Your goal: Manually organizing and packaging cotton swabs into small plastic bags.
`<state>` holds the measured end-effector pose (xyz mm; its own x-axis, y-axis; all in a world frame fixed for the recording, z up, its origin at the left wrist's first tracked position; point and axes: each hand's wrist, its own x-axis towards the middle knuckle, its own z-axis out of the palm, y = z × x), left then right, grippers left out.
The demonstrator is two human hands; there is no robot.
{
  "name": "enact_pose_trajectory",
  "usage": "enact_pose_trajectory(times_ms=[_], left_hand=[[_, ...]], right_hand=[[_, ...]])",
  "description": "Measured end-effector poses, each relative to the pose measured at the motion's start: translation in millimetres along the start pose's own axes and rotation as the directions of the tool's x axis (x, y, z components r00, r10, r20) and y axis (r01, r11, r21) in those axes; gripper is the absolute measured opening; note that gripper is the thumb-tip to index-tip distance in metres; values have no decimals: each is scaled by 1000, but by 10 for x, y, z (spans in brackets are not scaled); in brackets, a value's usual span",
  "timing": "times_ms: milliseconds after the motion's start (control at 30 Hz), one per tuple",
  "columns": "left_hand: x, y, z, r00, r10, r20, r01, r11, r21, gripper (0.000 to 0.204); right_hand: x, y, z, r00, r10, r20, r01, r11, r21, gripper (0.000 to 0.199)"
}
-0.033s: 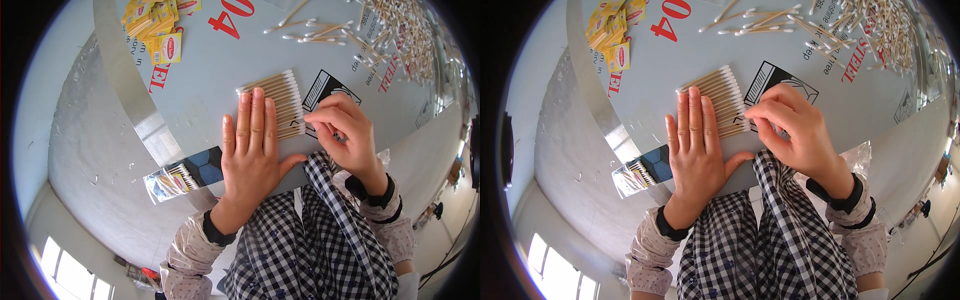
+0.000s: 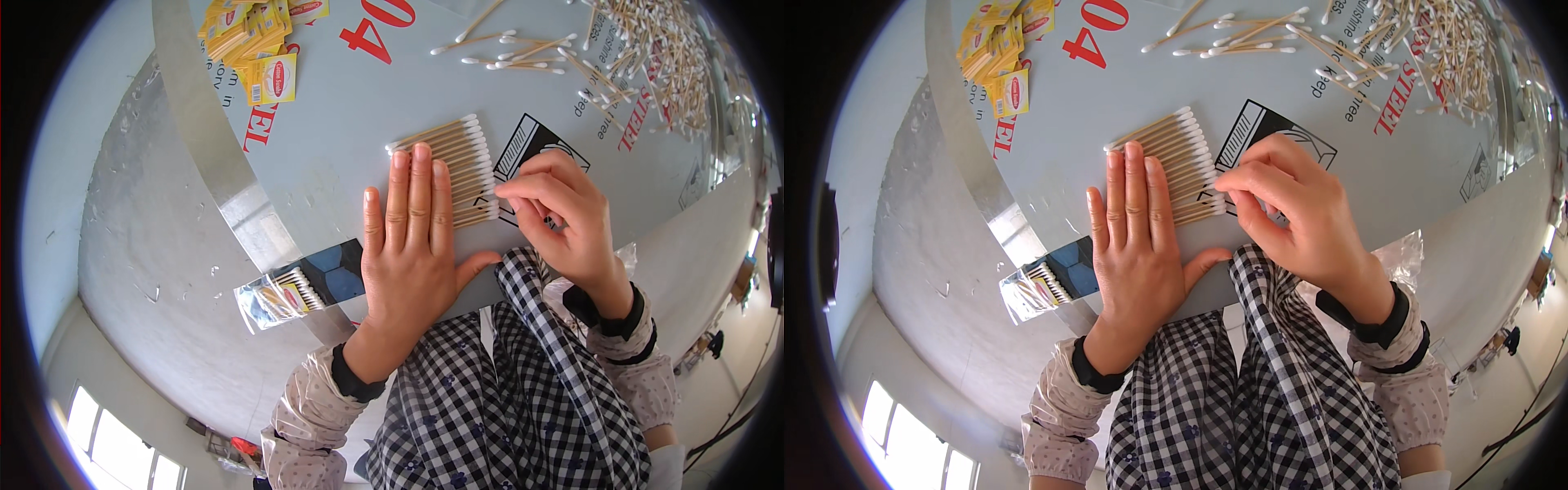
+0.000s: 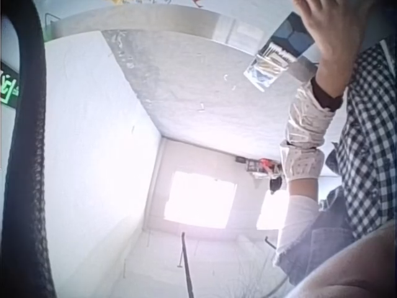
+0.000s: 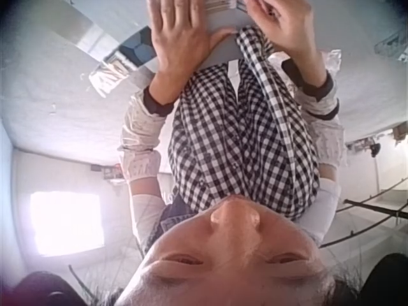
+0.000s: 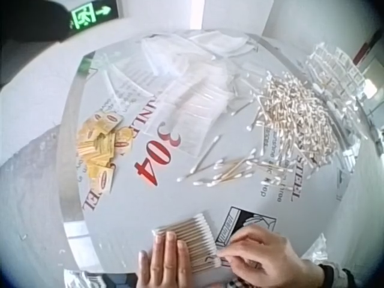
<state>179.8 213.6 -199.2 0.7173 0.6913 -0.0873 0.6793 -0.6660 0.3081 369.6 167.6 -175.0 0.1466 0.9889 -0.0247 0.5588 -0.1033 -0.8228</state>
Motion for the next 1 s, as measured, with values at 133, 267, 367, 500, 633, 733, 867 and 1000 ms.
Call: enact_pose_trajectory(times_ms=[133,267,367,500,633,733,867,1000], left_hand=[[4,7,-8,1000,-4,4,4,1000,1,101],[-5,-2,1,1000,0,2,0,1000,2,101],[1,-3,-3,1000,1,3,-1,1000,3,101],[-10,-15,6,1000,28,-4,-28,999,-38,108],[-10,-19,10,1000,28,-8,-28,999,-31,109],[-13,-23,10,1000,28,-8,-28,999,-33,109],[-11,-20,12,999,30,-16,-31,998,-51,108],[-11,-19,8,1000,27,-10,-27,999,-48,109]], right_hand=[[18,21,27,999,-35,-12,35,999,-30,20],[5,17,12,999,-28,15,29,998,-51,19],[21,-18,-13,1000,-1,21,2,1000,-15,18],[60,-10,-1,1000,7,-20,-7,1000,-8,17],[80,-3,26,1000,0,-19,-1,1000,-21,17],[91,-3,23,1000,-28,-9,27,999,-45,17],[96,-21,-7,1000,-14,16,15,999,-45,17],[118,-31,10,999,26,-20,-26,1000,-18,17]])
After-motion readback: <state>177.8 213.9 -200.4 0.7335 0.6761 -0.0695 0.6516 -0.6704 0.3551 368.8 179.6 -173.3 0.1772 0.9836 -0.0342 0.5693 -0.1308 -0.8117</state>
